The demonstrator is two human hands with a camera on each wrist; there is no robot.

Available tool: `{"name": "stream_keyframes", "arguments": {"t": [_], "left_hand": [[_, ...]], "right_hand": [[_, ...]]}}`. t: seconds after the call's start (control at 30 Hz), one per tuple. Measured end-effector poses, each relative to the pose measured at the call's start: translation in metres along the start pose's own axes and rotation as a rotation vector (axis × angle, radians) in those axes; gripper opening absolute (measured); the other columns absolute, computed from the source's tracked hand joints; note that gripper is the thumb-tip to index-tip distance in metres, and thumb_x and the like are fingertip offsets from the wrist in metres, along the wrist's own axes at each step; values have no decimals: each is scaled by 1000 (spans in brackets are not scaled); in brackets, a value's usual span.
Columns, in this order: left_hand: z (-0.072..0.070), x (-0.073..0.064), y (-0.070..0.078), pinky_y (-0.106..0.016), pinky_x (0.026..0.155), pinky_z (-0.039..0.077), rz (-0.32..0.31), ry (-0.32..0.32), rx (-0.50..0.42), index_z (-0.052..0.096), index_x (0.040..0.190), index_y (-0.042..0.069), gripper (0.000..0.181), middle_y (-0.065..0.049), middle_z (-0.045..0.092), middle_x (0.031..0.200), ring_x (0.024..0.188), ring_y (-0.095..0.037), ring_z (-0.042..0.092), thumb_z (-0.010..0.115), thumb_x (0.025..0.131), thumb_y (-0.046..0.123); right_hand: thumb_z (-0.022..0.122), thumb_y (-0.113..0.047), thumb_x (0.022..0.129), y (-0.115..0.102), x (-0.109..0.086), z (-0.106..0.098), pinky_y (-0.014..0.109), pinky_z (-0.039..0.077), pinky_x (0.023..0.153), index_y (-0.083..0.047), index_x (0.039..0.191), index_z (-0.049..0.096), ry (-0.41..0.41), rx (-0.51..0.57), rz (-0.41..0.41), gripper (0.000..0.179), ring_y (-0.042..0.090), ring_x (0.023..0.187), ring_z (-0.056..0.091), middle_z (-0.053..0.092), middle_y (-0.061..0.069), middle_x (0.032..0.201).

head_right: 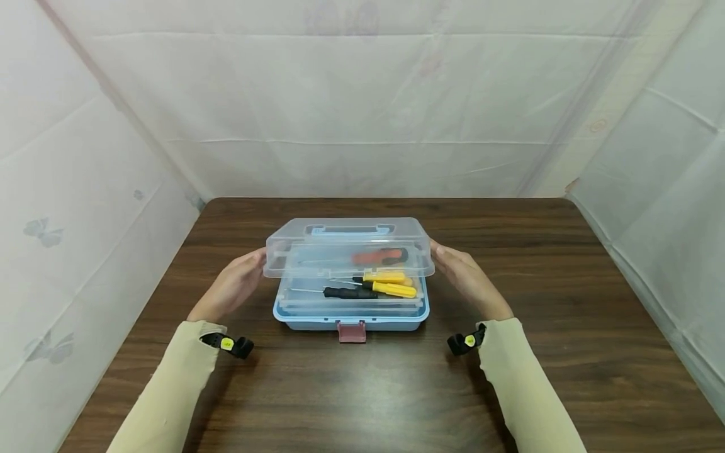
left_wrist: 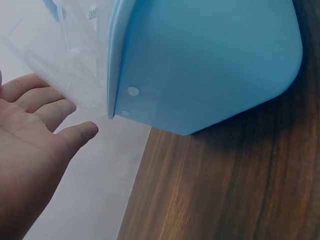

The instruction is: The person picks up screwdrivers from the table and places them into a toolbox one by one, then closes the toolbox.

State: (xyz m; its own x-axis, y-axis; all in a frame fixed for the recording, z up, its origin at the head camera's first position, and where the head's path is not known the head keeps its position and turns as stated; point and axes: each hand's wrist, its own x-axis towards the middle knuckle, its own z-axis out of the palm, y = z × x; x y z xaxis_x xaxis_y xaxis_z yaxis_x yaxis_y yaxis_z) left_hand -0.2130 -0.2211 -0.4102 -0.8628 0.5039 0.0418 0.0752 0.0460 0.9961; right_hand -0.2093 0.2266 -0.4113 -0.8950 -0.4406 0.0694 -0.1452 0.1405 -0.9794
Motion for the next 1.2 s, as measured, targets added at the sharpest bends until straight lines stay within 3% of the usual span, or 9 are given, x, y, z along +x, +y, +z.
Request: {"name": "stream_keyframes", "arguments": {"t": [0.3, 0.43, 0.7, 0.9, 1.1, 1.2], "left_hand": [[1, 6, -3, -47, 121, 8, -10, 11, -9, 24, 150, -3, 66, -14, 22, 159, 149, -25, 13, 26, 105, 45], [1, 4, -6, -49, 121, 8, -4, 10, 5, 24, 150, -3, 67, -14, 23, 159, 149, -27, 13, 27, 104, 46], [0, -1, -9, -51, 120, 8, -6, -9, 47, 26, 151, 0, 63, -11, 21, 160, 149, -26, 14, 25, 105, 44], [-1, -5, -13, -52, 120, 6, -22, -25, 66, 25, 151, 2, 59, -8, 17, 161, 150, -25, 9, 24, 106, 41], [2, -9, -15, -40, 121, 10, -24, -39, 71, 26, 151, 5, 58, -3, 16, 162, 150, -21, 9, 25, 106, 41], [3, -10, -17, -23, 119, 18, -21, -44, 64, 25, 152, 4, 58, -3, 16, 162, 150, -22, 10, 24, 106, 41]], "right_hand": [[29, -39, 106, 4, 1, -1, 8, 31, 106, 9, 146, 28, 17, 33, -28, 63, 12, 146, 24, 19, 25, 156], [29, -38, 106, 6, 0, 0, 7, 32, 106, 9, 146, 26, 15, 47, -34, 63, 0, 141, 29, 19, 23, 156], [25, -28, 108, 12, -4, 3, 7, 30, 107, 11, 145, 25, -57, 75, -129, 55, -10, 137, 30, 22, 9, 159], [23, -24, 108, 15, -8, 6, 8, 29, 108, 11, 145, 26, -82, 76, -124, 51, -9, 139, 27, 22, 5, 159], [22, -19, 108, 18, -9, 8, 10, 28, 110, 13, 145, 24, -107, 126, -152, 49, -5, 142, 24, 17, 12, 159], [23, -19, 108, 20, -10, 8, 11, 28, 111, 12, 145, 24, -109, 150, -155, 48, -4, 142, 24, 17, 9, 159]]}}
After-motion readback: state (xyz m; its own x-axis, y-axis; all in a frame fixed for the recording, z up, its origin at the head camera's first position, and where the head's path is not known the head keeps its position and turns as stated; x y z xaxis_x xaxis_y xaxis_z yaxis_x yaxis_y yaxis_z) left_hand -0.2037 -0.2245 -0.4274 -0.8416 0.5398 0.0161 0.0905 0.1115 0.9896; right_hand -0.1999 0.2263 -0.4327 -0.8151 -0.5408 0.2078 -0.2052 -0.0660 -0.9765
